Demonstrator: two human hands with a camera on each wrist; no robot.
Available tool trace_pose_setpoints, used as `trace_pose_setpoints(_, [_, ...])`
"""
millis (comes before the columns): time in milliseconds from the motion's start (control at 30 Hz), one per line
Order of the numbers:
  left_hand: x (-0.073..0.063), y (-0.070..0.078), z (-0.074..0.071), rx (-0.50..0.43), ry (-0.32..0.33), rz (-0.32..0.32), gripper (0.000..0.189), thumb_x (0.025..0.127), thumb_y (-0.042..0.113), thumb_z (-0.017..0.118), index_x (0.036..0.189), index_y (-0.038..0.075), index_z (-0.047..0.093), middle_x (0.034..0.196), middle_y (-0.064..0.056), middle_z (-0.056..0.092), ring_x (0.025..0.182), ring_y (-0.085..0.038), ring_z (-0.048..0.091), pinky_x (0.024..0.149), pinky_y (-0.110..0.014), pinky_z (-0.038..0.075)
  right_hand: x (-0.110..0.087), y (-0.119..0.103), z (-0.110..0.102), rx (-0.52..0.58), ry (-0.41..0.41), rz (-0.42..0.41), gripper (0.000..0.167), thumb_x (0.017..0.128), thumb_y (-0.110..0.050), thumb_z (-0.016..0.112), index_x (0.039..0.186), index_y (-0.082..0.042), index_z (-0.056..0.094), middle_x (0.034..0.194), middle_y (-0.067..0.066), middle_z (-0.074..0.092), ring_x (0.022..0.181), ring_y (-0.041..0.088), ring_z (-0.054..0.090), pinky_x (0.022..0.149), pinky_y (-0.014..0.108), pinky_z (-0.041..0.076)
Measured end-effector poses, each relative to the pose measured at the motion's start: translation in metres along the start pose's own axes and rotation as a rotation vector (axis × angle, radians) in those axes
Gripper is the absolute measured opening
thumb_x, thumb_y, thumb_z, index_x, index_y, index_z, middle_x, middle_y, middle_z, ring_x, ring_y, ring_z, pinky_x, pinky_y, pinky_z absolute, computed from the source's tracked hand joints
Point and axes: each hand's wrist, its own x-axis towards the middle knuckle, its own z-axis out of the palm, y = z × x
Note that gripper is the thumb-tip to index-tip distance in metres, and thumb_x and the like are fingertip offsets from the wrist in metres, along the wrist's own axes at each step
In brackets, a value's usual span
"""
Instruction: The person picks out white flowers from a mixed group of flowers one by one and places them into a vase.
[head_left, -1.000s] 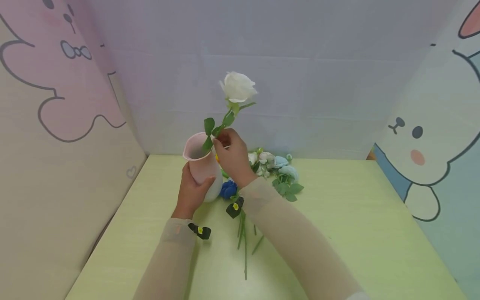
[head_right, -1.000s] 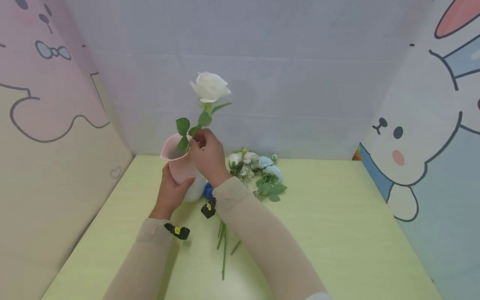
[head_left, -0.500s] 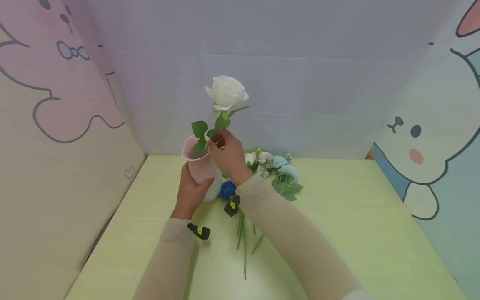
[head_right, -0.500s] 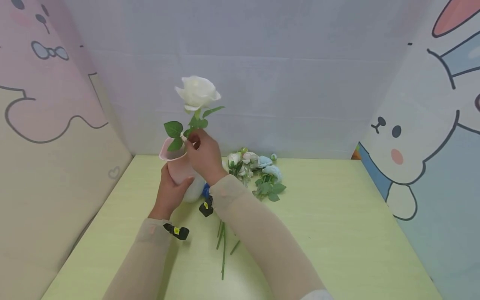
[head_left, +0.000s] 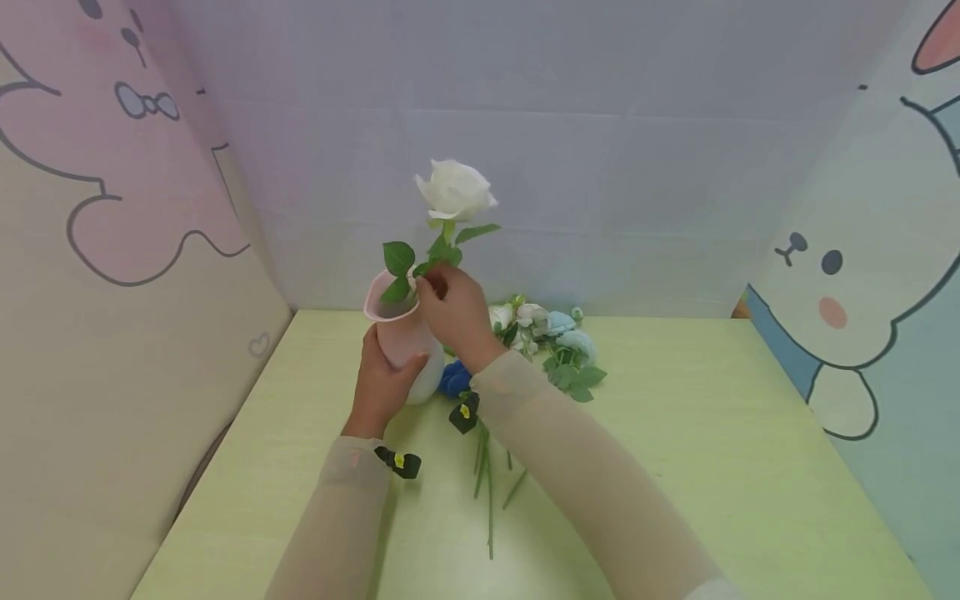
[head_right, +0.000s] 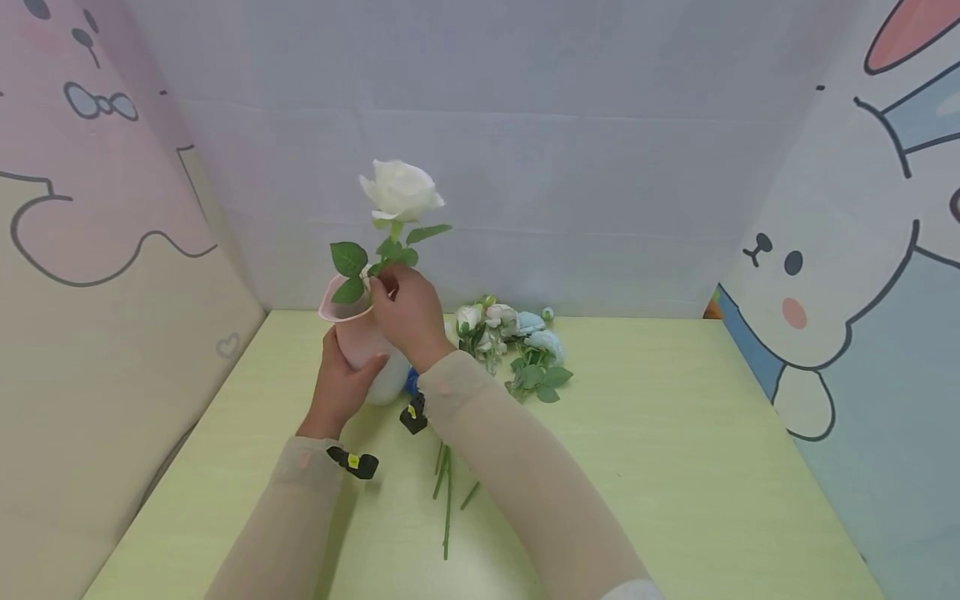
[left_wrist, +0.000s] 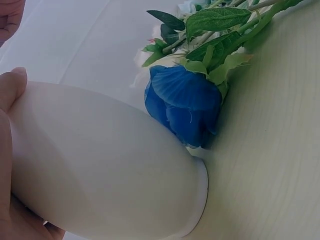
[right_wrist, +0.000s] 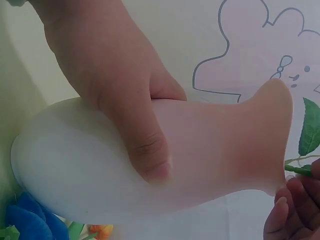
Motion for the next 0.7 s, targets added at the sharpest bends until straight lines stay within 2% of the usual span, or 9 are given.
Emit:
trace_pose_setpoints(167, [0.0,0.0,0.0,-0.005,-0.002,0.011,0.099,0.088,0.048,0.079,0.161,0.015,0.022,0.15,-0.011,0.043,0.131,-0.032,0.048,0.109,-0.057,0.039,0.0,0.0,-0.001,-0.045,-0.007,0.046,0.026,0.105,-0.032,0.058,0.111,-0.011,0.073,0.097,0.0,0.069,0.084,0.017,0.063,0.074,0.036,0.053])
trace_pose_setpoints(267, [0.0,-0.001,0.0,0.001,-0.001,0.013,0.1,0.087,0.048,0.08,0.161,0.014,0.021,0.15,-0.012,0.043,0.132,-0.032,0.048,0.11,-0.058,0.039,0.0,0.0,-0.001,-0.055,-0.007,0.078,0.025,0.105,-0.031,0.06,0.114,-0.012,0.074,0.098,-0.001,0.069,0.086,0.016,0.063,0.074,0.036,0.053])
trace_pose_setpoints(500, [0.001,-0.001,-0.001,0.0,-0.001,0.002,0.1,0.087,0.05,0.08,0.16,0.014,0.021,0.151,-0.012,0.042,0.132,-0.032,0.047,0.111,-0.057,0.037,-0.006,0.002,-0.001,0.004,0.015,0.117,0.019,0.102,-0.031,0.066,0.108,-0.014,0.072,0.097,-0.003,0.069,0.089,0.014,0.063,0.079,0.033,0.053])
trace_pose_setpoints(700, [0.002,-0.001,0.0,-0.006,0.0,0.0,0.101,0.086,0.05,0.08,0.16,0.014,0.021,0.151,-0.012,0.042,0.132,-0.033,0.048,0.112,-0.058,0.037,-0.015,0.005,-0.013,0.08,0.033,0.164,0.021,0.103,-0.033,0.063,0.109,-0.015,0.071,0.098,-0.001,0.068,0.089,0.016,0.064,0.081,0.037,0.055])
